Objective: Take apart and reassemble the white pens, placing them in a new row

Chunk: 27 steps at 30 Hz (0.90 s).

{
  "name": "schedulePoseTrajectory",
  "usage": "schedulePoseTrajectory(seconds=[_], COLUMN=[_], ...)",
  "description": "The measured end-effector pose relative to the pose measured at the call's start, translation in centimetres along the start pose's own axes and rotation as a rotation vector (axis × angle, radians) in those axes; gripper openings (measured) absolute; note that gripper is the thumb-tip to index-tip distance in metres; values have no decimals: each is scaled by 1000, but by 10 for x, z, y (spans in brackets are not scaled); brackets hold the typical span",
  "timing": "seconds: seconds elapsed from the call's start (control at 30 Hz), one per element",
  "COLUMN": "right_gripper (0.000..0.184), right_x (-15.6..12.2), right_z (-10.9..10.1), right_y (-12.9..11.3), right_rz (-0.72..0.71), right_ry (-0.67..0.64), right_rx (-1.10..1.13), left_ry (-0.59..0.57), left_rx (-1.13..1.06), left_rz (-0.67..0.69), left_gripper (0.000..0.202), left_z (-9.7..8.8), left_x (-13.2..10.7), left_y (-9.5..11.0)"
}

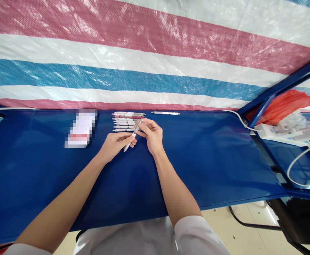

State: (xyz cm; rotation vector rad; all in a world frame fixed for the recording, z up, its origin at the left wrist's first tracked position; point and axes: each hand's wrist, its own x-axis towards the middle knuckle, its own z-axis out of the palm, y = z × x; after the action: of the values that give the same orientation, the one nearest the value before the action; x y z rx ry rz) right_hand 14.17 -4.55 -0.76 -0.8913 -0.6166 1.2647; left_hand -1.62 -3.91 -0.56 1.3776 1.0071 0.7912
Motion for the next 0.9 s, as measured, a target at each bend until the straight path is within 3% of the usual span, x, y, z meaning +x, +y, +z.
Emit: schedulePoseTrajectory(seconds=[0.17, 0.37, 0.43, 0.53, 0.73, 0.9], right_gripper=[25, 24, 23, 22, 25, 27], right_x=[0, 1, 1, 1, 3, 3], right_z=[1, -1, -1, 0, 1, 0], right_y=[0, 1, 0, 0, 3, 6], right_rz=[-37, 7, 21, 26, 6, -8], right_ry=[37, 23, 4, 13, 105, 95], right_rx=[-3, 11, 33, 50, 25, -32], left_ry=[74, -181, -205, -147, 25, 142], left_rx=[21, -190, -239, -167, 100, 305], left_rz=[32, -162, -188, -143, 70, 243], left_gripper=[34, 35, 35, 34, 31, 21], left_z=[1, -2, -2, -1, 5, 7], left_x=[0, -1, -1, -1, -2, -2], left_y=[-3, 0, 0, 0, -2, -6])
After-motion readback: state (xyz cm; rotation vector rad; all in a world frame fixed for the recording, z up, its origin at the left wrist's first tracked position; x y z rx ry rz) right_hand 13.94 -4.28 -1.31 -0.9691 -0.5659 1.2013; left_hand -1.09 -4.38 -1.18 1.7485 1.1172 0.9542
